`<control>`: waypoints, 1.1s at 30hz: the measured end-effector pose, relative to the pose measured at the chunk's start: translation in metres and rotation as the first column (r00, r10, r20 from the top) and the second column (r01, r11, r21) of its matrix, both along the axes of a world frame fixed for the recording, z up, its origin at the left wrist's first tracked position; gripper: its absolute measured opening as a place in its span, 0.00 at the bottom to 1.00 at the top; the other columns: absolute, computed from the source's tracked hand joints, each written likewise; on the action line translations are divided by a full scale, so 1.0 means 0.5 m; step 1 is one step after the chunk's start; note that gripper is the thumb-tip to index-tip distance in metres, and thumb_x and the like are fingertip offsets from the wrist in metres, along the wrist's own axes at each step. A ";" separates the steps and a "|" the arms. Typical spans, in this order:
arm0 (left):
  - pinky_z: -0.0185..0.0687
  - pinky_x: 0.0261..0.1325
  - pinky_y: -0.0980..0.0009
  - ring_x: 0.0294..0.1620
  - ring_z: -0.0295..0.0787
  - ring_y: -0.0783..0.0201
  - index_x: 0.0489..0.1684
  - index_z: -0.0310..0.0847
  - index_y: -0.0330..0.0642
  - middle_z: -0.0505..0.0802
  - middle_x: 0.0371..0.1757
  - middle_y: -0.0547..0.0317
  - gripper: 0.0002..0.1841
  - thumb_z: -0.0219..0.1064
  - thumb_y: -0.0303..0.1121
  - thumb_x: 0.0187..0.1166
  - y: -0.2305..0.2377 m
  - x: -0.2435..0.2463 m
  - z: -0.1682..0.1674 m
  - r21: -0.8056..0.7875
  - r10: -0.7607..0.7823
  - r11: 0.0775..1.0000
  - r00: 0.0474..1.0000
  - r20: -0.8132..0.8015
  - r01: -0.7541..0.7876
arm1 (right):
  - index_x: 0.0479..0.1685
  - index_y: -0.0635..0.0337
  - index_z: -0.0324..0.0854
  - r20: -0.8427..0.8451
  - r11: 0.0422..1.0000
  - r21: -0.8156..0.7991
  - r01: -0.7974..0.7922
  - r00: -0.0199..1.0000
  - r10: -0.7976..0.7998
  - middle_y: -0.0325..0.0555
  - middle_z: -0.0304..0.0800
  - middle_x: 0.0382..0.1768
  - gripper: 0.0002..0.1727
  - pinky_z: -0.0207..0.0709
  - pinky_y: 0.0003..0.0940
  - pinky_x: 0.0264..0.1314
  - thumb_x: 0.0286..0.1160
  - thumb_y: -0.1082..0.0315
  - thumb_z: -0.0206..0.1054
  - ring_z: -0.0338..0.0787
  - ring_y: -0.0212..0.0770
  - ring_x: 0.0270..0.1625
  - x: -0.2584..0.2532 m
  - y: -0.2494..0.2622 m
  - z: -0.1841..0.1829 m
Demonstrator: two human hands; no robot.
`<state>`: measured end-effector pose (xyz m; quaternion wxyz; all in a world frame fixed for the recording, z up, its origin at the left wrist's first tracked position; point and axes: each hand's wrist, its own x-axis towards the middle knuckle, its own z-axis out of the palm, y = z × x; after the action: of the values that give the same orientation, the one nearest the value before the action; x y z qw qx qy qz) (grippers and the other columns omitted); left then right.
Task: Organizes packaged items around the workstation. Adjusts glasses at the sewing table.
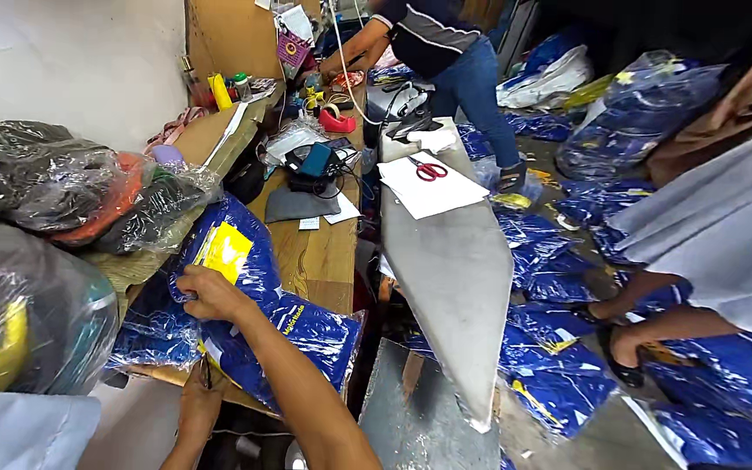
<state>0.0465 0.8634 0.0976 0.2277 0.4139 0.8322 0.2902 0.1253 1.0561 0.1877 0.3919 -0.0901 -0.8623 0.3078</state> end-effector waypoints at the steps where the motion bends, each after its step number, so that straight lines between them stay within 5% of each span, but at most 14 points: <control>1: 0.75 0.76 0.44 0.71 0.84 0.44 0.80 0.70 0.31 0.88 0.68 0.36 0.37 0.79 0.25 0.67 0.001 -0.002 0.000 0.012 0.001 1.000 1.000 0.008 -0.001 | 0.32 0.74 0.85 -0.064 0.999 -0.033 0.016 0.998 -0.018 0.62 0.85 0.40 0.07 0.80 0.48 0.53 0.60 0.75 0.69 0.87 0.55 0.47 0.014 0.007 0.003; 4: 0.75 0.76 0.42 0.71 0.84 0.43 0.80 0.71 0.32 0.88 0.68 0.36 0.36 0.79 0.26 0.67 0.001 -0.005 -0.003 0.013 0.008 1.000 1.000 0.018 -0.008 | 0.28 0.73 0.84 -0.302 0.960 -0.243 0.140 0.930 -0.212 0.57 0.86 0.34 0.08 0.80 0.41 0.46 0.59 0.73 0.71 0.86 0.46 0.40 0.082 0.042 0.006; 7: 0.74 0.75 0.39 0.71 0.84 0.41 0.81 0.71 0.34 0.88 0.68 0.36 0.37 0.79 0.26 0.67 0.000 -0.001 -0.001 -0.011 0.030 0.999 0.999 0.012 -0.030 | 0.38 0.73 0.83 -0.311 0.809 -0.490 0.324 0.802 -0.509 0.56 0.87 0.39 0.11 0.83 0.42 0.48 0.64 0.72 0.74 0.87 0.44 0.42 0.191 0.094 -0.019; 11: 0.75 0.73 0.39 0.69 0.85 0.41 0.80 0.71 0.35 0.88 0.67 0.37 0.37 0.80 0.28 0.67 0.001 0.001 0.001 -0.007 0.044 0.999 0.999 0.028 -0.044 | 0.49 0.71 0.83 -0.066 0.436 -0.621 0.651 0.511 -0.857 0.60 0.87 0.47 0.15 0.81 0.54 0.55 0.74 0.65 0.69 0.87 0.53 0.50 0.350 0.153 -0.034; 13: 0.75 0.72 0.37 0.68 0.86 0.41 0.81 0.72 0.37 0.89 0.66 0.37 0.37 0.79 0.29 0.67 -0.002 0.000 0.001 -0.032 0.050 0.998 0.999 0.016 -0.049 | 0.53 0.66 0.82 0.111 0.252 -0.574 0.779 0.378 -0.919 0.63 0.84 0.55 0.22 0.78 0.61 0.60 0.71 0.56 0.71 0.85 0.60 0.59 0.405 0.169 -0.047; 16: 0.77 0.68 0.35 0.64 0.87 0.38 0.81 0.71 0.38 0.90 0.63 0.36 0.37 0.80 0.31 0.67 0.004 0.001 0.007 -0.077 0.053 0.996 0.999 0.001 -0.053 | 0.74 0.54 0.78 0.343 0.069 -0.515 0.855 0.279 -0.897 0.69 0.77 0.71 0.40 0.70 0.67 0.72 0.59 0.43 0.77 0.75 0.69 0.74 0.463 0.185 -0.098; 18: 0.77 0.69 0.36 0.65 0.87 0.38 0.82 0.71 0.39 0.90 0.64 0.37 0.37 0.79 0.32 0.68 0.002 0.002 0.008 -0.093 0.053 0.994 0.999 0.003 -0.052 | 0.80 0.54 0.75 0.402 0.070 -0.505 0.860 0.307 -0.863 0.72 0.72 0.76 0.43 0.67 0.66 0.76 0.64 0.42 0.74 0.72 0.70 0.78 0.479 0.176 -0.131; 22: 0.74 0.75 0.38 0.72 0.84 0.38 0.85 0.67 0.37 0.87 0.71 0.36 0.38 0.78 0.33 0.71 0.002 0.009 0.025 -0.095 0.050 0.994 0.999 0.013 -0.048 | 0.77 0.59 0.76 0.395 0.163 -0.544 0.823 0.423 -0.816 0.68 0.81 0.70 0.36 0.69 0.65 0.75 0.72 0.47 0.68 0.79 0.65 0.75 0.440 0.162 -0.119; 25: 0.73 0.76 0.39 0.73 0.83 0.38 0.85 0.67 0.36 0.86 0.72 0.36 0.38 0.77 0.33 0.71 0.002 0.013 0.040 -0.112 0.047 0.993 0.999 0.015 -0.046 | 0.83 0.65 0.68 0.410 0.238 -0.531 0.813 0.492 -0.768 0.70 0.74 0.77 0.40 0.65 0.64 0.82 0.77 0.45 0.64 0.73 0.65 0.81 0.368 0.137 -0.115; 29: 0.75 0.74 0.40 0.71 0.84 0.38 0.86 0.65 0.38 0.86 0.72 0.36 0.38 0.76 0.35 0.73 -0.002 0.015 0.055 -0.163 0.044 0.986 0.999 0.020 -0.040 | 0.88 0.58 0.65 0.669 0.291 -0.250 0.924 0.382 -0.637 0.77 0.59 0.85 0.44 0.56 0.79 0.79 0.74 0.43 0.68 0.58 0.78 0.86 0.333 0.110 0.005; 31: 0.75 0.75 0.41 0.71 0.85 0.38 0.86 0.65 0.38 0.86 0.71 0.36 0.37 0.75 0.35 0.74 -0.004 0.017 0.058 -0.183 0.036 0.983 0.999 0.024 -0.031 | 0.84 0.59 0.71 0.525 0.345 -0.112 0.932 0.350 -0.776 0.76 0.58 0.86 0.40 0.54 0.80 0.78 0.68 0.55 0.72 0.57 0.79 0.86 0.302 0.114 0.078; 33: 0.75 0.75 0.40 0.71 0.84 0.38 0.87 0.64 0.38 0.86 0.72 0.35 0.39 0.75 0.35 0.73 0.000 0.017 0.068 -0.203 0.033 0.979 0.999 0.032 -0.026 | 0.75 0.64 0.77 0.303 0.472 -0.102 0.876 0.480 -0.824 0.72 0.72 0.77 0.29 0.64 0.70 0.76 0.72 0.65 0.67 0.70 0.72 0.80 0.236 0.156 0.139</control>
<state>0.0549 0.8634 0.1317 0.2792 0.3710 0.8593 0.2144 0.2430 1.1340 0.2571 0.3846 -0.5875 -0.6932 0.1623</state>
